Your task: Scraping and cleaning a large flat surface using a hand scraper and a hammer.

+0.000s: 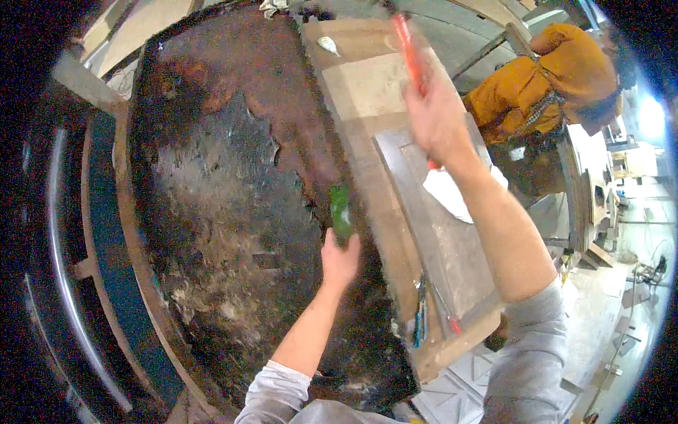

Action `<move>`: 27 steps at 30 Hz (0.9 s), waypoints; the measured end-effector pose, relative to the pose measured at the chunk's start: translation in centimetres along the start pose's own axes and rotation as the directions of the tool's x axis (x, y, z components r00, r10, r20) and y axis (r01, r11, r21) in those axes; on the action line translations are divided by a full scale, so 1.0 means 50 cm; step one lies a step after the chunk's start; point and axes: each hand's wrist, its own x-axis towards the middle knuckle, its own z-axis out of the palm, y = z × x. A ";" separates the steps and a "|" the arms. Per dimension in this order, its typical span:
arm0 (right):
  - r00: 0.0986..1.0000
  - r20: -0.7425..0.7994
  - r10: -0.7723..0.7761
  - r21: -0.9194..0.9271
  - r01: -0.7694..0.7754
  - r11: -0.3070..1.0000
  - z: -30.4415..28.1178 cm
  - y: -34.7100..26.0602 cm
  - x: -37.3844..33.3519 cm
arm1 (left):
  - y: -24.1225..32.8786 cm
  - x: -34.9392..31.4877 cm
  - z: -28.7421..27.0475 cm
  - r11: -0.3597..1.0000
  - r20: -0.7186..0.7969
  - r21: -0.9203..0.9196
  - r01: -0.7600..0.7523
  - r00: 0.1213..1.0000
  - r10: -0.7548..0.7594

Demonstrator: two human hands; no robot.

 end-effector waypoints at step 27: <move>0.662 0.744 -0.095 -0.206 0.362 0.909 0.022 0.100 -0.069 | -0.021 -0.026 0.000 0.993 -0.001 0.090 -0.079 0.997 0.079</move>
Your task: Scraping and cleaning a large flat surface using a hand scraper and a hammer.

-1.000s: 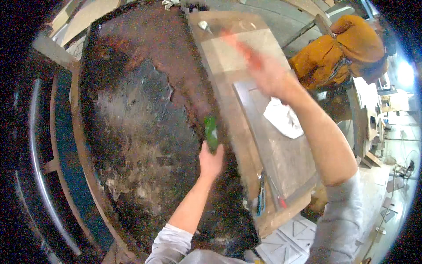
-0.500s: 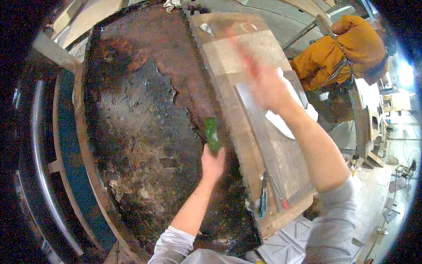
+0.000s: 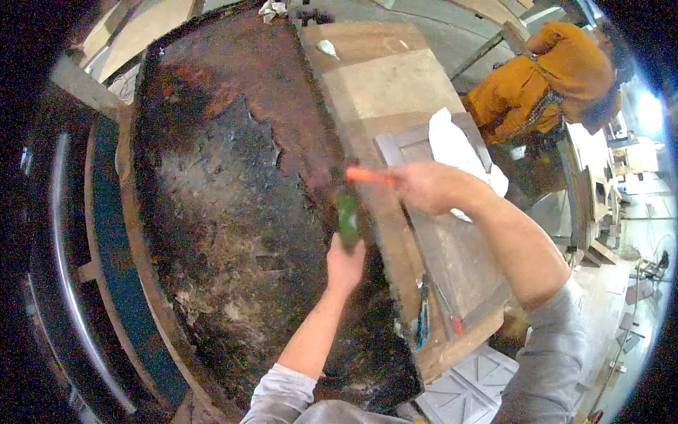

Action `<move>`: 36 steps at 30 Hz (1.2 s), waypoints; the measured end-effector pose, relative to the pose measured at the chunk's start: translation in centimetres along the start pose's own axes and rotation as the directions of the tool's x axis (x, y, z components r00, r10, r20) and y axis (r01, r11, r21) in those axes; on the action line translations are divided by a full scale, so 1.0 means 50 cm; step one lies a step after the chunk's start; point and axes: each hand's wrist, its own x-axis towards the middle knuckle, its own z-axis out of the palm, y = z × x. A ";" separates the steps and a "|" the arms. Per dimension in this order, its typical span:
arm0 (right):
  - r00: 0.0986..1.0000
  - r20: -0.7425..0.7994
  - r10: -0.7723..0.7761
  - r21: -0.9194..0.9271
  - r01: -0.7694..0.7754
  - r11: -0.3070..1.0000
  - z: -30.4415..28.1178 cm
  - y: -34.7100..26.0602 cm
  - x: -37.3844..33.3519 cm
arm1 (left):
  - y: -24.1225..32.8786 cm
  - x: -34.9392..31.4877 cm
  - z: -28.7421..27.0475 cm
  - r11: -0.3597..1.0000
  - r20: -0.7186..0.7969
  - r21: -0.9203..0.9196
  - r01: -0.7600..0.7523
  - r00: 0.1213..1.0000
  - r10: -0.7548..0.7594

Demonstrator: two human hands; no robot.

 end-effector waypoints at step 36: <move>0.849 -0.488 0.202 0.198 -0.118 0.973 -0.052 -0.023 0.009 | 0.014 -0.013 -0.024 0.989 0.086 0.007 0.150 0.985 -0.150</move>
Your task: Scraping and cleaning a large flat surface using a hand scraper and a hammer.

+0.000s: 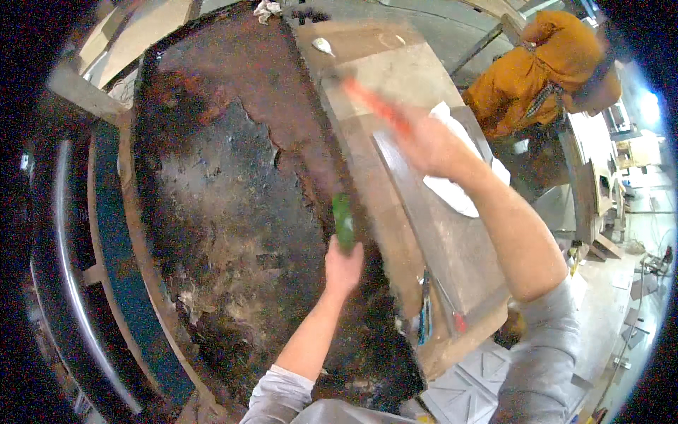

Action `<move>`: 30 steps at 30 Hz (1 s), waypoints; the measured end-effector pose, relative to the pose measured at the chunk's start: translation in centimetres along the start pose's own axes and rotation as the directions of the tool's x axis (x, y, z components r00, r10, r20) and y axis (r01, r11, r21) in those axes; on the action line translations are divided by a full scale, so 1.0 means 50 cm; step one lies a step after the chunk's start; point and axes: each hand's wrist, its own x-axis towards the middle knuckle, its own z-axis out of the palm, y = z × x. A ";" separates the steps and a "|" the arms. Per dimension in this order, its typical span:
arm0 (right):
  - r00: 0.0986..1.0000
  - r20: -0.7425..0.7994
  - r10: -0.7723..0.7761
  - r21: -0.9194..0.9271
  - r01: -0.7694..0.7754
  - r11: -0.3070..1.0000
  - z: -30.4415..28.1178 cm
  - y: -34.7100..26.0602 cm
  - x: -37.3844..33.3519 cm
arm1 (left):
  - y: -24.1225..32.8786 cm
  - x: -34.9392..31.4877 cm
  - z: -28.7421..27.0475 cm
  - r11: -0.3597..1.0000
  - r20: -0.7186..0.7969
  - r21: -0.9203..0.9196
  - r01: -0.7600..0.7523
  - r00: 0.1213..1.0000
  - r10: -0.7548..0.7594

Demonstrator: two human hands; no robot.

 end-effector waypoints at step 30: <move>0.853 0.282 0.438 0.339 -0.516 0.786 0.109 0.097 -0.200 | 0.040 0.085 -0.034 0.841 0.379 -0.406 0.357 0.904 -0.201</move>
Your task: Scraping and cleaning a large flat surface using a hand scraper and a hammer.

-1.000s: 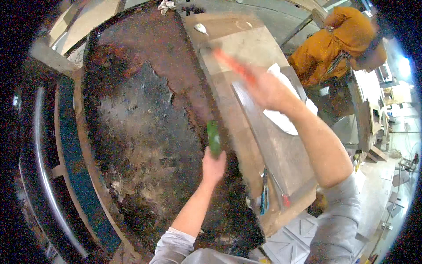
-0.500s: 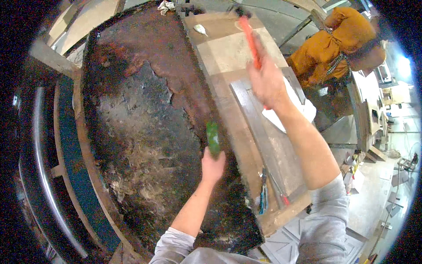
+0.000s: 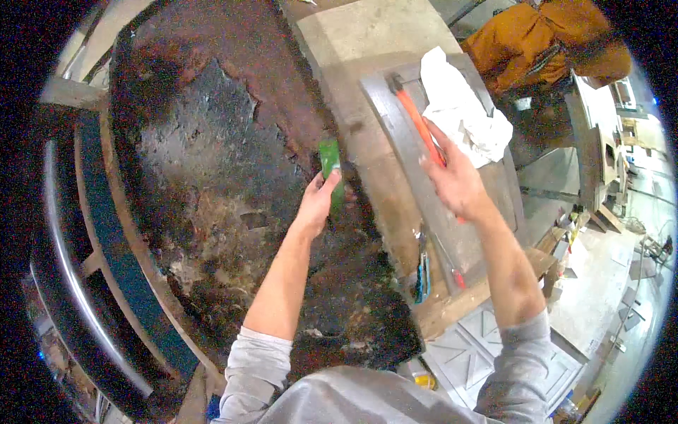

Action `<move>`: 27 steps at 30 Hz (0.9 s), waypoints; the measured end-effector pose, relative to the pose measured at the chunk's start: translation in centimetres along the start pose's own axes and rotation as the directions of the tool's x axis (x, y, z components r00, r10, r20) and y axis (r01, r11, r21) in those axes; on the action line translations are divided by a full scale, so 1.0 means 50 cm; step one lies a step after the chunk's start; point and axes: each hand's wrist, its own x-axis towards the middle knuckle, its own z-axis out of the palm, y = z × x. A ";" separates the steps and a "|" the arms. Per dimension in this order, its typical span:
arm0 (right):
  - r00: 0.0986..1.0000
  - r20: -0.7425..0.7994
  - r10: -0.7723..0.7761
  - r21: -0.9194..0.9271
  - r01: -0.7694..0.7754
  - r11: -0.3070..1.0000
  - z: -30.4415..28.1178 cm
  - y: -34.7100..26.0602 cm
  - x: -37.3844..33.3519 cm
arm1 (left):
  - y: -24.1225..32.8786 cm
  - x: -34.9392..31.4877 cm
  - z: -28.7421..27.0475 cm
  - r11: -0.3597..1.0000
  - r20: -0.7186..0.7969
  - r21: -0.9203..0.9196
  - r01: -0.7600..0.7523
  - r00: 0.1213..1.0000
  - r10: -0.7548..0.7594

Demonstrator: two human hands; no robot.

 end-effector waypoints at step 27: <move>0.993 -0.100 -0.054 0.291 0.081 0.953 0.291 0.365 -0.116 | -0.071 -0.110 -0.015 0.803 -0.254 -0.415 -0.428 0.902 0.349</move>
